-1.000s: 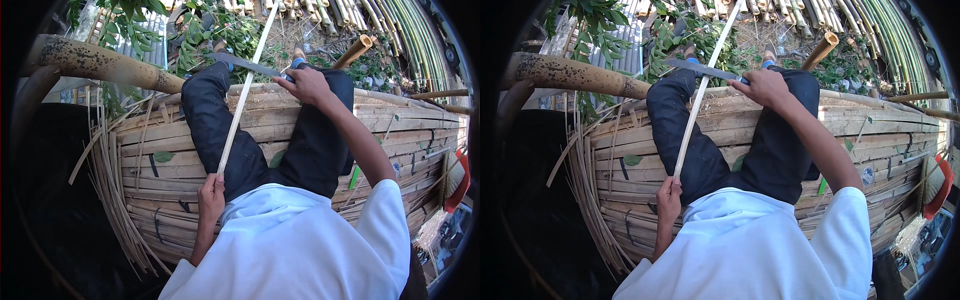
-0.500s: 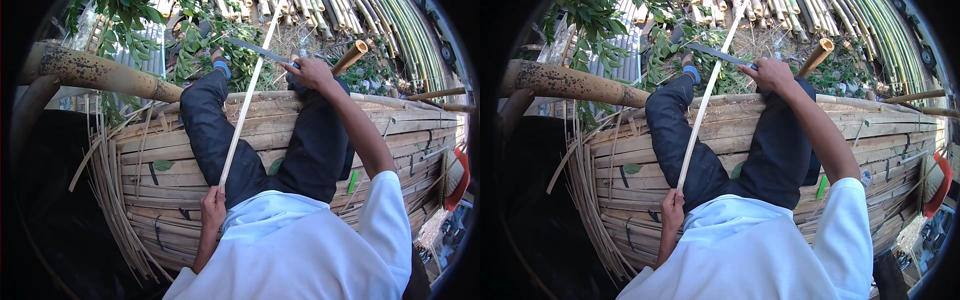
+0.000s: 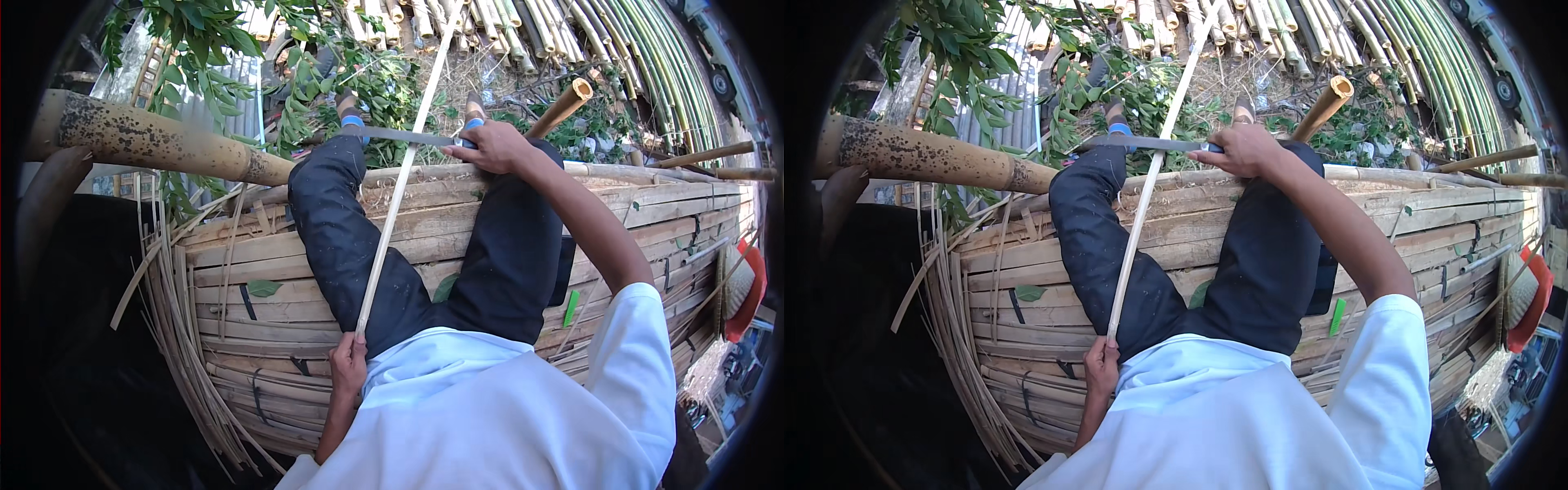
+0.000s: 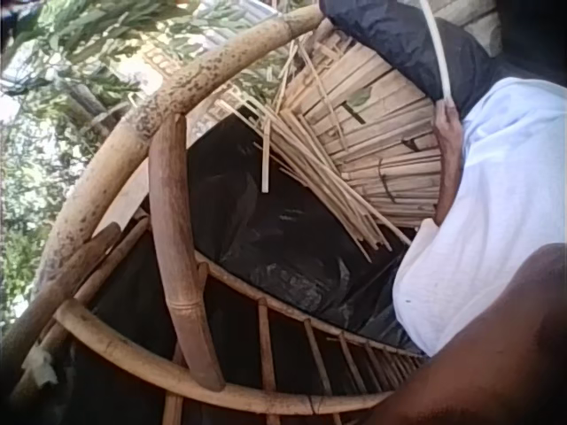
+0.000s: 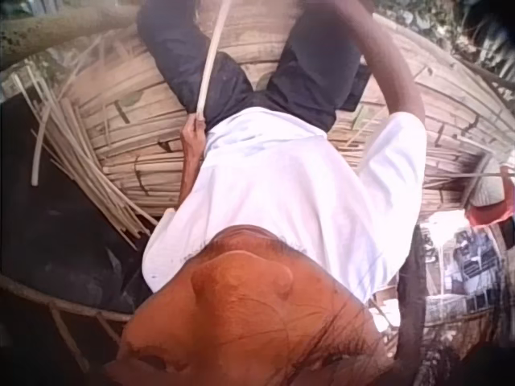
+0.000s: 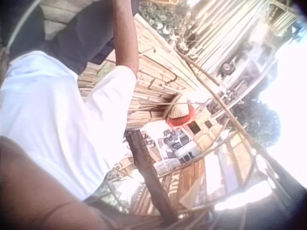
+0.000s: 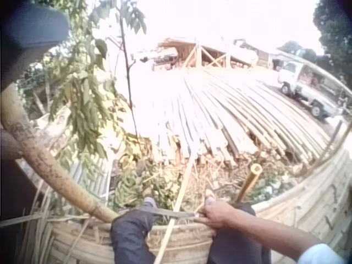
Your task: The person shapes a bamboo strip using a machete, drawing the blade along the length of the wood to remove thin shavings.
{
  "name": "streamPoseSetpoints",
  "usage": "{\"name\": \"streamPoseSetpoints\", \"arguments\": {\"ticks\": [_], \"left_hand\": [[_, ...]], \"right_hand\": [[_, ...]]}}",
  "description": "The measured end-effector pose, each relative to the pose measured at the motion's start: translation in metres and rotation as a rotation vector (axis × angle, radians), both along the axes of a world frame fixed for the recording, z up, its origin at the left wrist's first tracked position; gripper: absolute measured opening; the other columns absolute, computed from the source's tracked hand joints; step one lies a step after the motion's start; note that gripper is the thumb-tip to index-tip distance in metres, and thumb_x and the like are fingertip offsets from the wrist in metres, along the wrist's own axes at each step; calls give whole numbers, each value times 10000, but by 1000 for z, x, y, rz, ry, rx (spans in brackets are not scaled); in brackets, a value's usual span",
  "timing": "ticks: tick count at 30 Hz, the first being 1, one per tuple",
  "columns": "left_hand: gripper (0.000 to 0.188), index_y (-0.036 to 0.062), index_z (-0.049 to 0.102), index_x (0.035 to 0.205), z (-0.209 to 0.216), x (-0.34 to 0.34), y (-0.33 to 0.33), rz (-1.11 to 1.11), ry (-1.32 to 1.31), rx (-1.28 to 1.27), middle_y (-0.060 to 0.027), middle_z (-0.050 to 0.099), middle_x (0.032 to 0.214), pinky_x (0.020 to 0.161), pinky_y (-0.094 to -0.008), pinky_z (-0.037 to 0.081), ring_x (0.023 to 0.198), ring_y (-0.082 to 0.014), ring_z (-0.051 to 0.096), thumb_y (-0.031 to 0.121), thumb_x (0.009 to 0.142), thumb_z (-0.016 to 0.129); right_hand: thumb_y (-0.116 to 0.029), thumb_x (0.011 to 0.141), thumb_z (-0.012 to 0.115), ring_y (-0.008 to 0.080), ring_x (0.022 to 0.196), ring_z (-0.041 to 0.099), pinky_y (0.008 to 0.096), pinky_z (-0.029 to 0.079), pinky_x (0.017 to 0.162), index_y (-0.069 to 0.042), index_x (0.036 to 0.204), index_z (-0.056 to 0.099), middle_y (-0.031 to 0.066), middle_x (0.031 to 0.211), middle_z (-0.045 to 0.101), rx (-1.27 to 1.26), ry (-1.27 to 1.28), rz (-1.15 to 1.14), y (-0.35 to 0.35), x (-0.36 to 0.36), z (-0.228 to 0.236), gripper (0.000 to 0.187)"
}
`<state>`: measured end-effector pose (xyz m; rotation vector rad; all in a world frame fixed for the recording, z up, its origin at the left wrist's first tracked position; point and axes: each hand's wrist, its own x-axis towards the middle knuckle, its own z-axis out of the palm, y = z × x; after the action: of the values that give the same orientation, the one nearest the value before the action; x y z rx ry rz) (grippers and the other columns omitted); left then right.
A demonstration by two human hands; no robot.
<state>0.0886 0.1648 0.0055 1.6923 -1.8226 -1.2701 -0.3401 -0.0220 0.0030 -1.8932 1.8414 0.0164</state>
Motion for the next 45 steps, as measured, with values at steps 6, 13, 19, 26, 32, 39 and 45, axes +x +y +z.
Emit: {"name": "streamPoseSetpoints", "arguments": {"ticks": [6,13,19,26,32,39,45], "left_hand": [[308,10,555,811,-6,0,-7,-15,10,81,-98,509,547,483,-336,392,492,-193,542,268,975,516],[288,12,556,809,-14,7,-3,25,31,131,-80,517,544,486,-327,398,500,-174,541,246,972,518],[305,12,554,807,-10,2,-13,-51,-26,109,-75,516,564,500,-320,404,530,-142,532,262,976,511],[337,34,532,778,-16,3,-11,-25,92,170,20,465,564,446,-232,305,499,-45,404,288,996,489],[325,15,544,765,-19,5,-7,88,103,245,-20,498,572,505,-266,386,546,-78,472,253,983,510],[352,35,527,767,-16,-1,-23,42,149,379,20,458,576,475,-228,322,523,-47,418,294,1002,486],[329,95,479,825,23,-28,-51,281,413,696,69,347,571,371,-189,193,423,-11,273,346,1026,408]], "right_hand": [[-713,872,386,382,795,661,485,525,718,-48,830,689,225,786,663,-48,80,-360,-26,-37,-19,732],[-705,874,394,388,750,658,482,517,726,-72,896,688,194,691,639,-93,149,169,-18,-17,-11,698],[-704,881,376,373,848,664,480,519,753,-80,900,697,217,829,669,-99,90,-388,-34,-38,-31,701],[-685,889,383,384,804,667,493,515,750,-3,859,673,225,815,671,-114,55,-616,-38,-61,-51,742],[-699,881,381,388,812,660,478,518,734,-74,892,693,219,773,651,-176,25,-142,-21,-24,-40,698],[-697,881,382,393,802,648,477,503,763,-1,804,652,245,847,659,-193,-44,-775,-37,-62,-60,751],[-626,890,462,396,672,621,487,485,653,-60,833,657,202,637,601,-81,-177,-84,8,46,-26,601]]}}
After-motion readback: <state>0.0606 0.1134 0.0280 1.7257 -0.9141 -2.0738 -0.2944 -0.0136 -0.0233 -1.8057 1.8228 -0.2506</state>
